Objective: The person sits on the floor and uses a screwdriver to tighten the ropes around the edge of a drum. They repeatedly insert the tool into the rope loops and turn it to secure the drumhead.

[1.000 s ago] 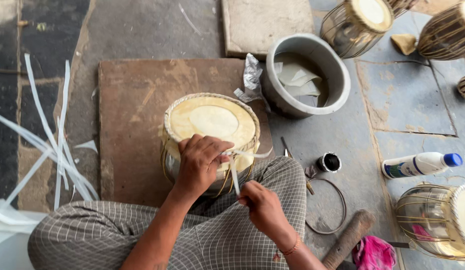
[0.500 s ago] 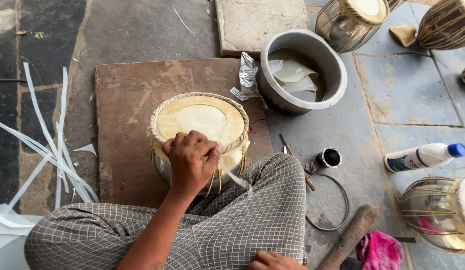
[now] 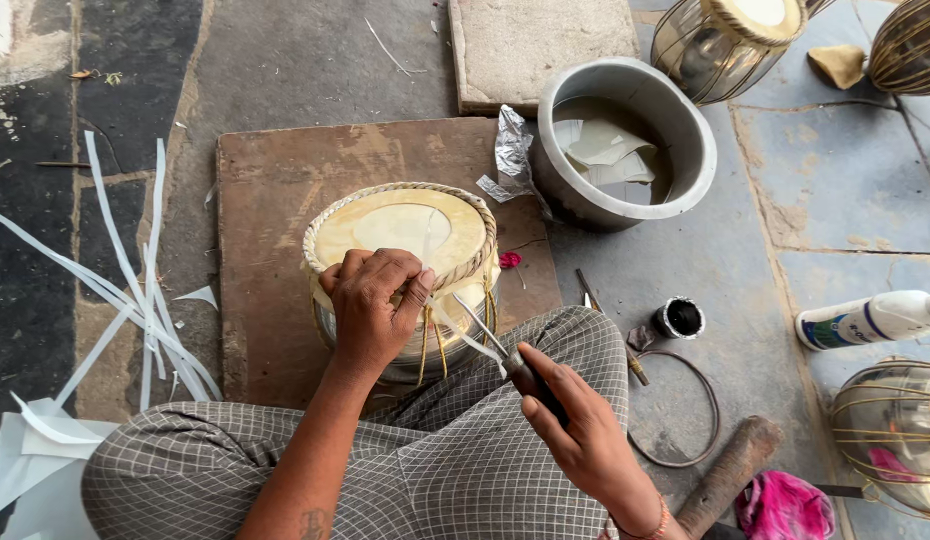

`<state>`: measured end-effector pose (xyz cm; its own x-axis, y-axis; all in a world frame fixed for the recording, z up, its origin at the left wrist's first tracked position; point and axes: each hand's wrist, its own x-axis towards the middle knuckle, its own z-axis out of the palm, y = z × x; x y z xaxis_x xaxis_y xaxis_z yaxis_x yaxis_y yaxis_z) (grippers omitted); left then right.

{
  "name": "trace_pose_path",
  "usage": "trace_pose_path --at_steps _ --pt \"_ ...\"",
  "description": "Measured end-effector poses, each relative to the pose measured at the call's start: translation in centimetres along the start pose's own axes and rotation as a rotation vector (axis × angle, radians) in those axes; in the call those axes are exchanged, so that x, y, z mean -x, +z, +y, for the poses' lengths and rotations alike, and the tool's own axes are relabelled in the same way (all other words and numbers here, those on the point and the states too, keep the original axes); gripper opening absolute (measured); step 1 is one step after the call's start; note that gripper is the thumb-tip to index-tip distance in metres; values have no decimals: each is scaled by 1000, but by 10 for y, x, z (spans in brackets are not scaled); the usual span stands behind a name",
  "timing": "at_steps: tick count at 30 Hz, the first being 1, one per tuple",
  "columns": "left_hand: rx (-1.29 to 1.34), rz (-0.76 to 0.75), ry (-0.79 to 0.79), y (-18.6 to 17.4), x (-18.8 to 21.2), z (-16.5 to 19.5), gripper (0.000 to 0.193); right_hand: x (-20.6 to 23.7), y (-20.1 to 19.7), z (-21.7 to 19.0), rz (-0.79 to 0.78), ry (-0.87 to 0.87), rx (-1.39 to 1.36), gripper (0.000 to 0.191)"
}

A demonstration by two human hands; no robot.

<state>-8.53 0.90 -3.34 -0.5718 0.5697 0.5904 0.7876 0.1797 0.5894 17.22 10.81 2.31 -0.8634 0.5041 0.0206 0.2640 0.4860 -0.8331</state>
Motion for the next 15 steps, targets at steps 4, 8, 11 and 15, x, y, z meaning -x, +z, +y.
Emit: trace_pose_path --at_steps 4,8,11,15 --pt "11 7 -1 -2 -1 -4 19 -14 12 -13 29 132 117 55" --pt "13 9 11 -3 0 -3 18 -19 15 -20 50 126 219 55" --pt "13 -5 19 -4 1 -1 17 -19 11 -25 72 115 301 55" --pt "-25 -16 55 -4 1 -1 31 -18 6 -32 61 115 352 55"
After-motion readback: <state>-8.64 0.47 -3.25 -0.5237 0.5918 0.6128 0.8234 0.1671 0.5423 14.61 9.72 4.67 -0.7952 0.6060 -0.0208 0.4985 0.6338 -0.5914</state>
